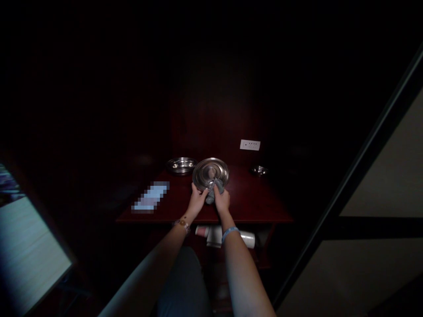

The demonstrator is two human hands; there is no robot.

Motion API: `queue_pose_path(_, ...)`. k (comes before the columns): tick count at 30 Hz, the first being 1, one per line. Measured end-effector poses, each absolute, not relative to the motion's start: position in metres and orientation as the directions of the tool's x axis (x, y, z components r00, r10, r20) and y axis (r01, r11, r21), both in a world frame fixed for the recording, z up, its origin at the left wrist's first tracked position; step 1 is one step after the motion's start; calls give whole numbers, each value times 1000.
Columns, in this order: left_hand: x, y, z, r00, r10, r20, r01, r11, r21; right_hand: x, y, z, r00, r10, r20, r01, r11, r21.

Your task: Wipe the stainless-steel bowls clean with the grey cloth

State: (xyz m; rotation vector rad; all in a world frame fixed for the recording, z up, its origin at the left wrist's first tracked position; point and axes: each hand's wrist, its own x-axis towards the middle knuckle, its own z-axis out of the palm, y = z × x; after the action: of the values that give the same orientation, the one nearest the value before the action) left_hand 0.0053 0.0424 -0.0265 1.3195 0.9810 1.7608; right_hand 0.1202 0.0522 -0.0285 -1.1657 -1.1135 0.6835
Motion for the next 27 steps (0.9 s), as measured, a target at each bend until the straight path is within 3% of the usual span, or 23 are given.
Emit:
queue_pose_path(7, 5, 37, -18, -278, 832, 480, -121, -526, 842, 118, 55, -30, 381, 852, 358, 56, 366, -929)
queue_pose_path(14, 1, 31, -13, -357, 800, 482, -23, -523, 852, 118, 52, -27, 443, 809, 385, 33, 415, -909)
queue_pose_path(19, 1, 36, -17, -303, 840, 451, 7, -471, 882, 120, 51, -26, 425, 820, 384, 75, 391, -917)
queue_pose_path(27, 5, 33, -19, -153, 925, 349, -139, -369, 919, 120, 52, -29, 338, 869, 362, 38, 372, -927)
